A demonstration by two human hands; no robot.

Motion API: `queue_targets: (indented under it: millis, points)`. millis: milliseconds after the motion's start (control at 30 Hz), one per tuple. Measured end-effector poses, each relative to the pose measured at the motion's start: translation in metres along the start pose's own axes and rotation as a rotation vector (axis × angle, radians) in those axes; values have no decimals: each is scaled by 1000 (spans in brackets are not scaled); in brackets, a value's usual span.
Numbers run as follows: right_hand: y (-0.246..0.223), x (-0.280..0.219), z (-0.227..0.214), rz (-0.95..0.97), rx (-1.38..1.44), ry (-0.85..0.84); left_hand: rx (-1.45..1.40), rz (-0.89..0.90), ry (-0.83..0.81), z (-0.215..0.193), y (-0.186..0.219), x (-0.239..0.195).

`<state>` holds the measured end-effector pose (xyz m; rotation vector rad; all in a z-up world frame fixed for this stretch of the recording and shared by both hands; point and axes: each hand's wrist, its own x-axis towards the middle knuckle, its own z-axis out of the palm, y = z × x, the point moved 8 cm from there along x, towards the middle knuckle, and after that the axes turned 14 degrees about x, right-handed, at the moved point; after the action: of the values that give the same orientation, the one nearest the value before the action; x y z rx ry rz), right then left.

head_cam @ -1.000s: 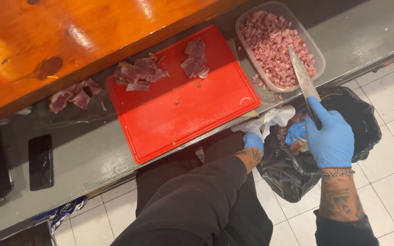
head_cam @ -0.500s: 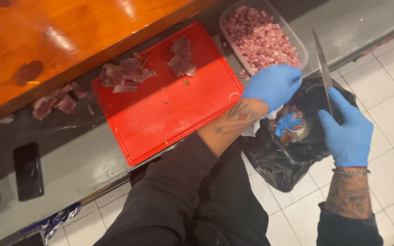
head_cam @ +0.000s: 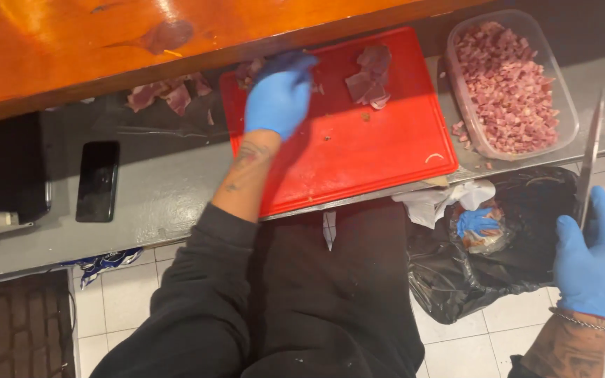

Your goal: Chopping slices of processed meat into small pieces on a red cutting board.

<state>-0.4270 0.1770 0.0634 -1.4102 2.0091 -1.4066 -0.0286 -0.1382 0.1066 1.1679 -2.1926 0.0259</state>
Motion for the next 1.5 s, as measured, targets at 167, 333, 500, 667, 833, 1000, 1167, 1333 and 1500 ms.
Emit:
queue_targets:
  millis: [167, 333, 500, 667, 833, 1000, 1167, 1333, 1500]
  points:
    - [-19, -14, 9, 86, 203, 50, 274, -64, -413, 42, -168, -5]
    - [-65, -22, 35, 78, 161, 23, 308, -255, -640, 11, -154, 1]
    - [-74, -32, 49, 155, 32, 23, 349, -147, -417, 22, -173, -13]
    - [-73, -39, 47, 240, -24, 52, 229, 104, -191, -13, -79, -8]
    - [-78, -40, 59, 290, 70, 50, -37, 217, -387, 44, 11, 16]
    - [-83, -48, 64, 319, 126, 49, -23, 282, -434, 155, 19, 70]
    - [-70, -55, 56, 387, 169, 58, -14, 236, -631, 270, -6, 94]
    - [-56, -57, 59, 428, 283, 48, 15, 191, -526, 168, 2, 89]
    - [-41, -59, 100, 504, 398, -88, -424, -413, -520, 54, -26, -27]
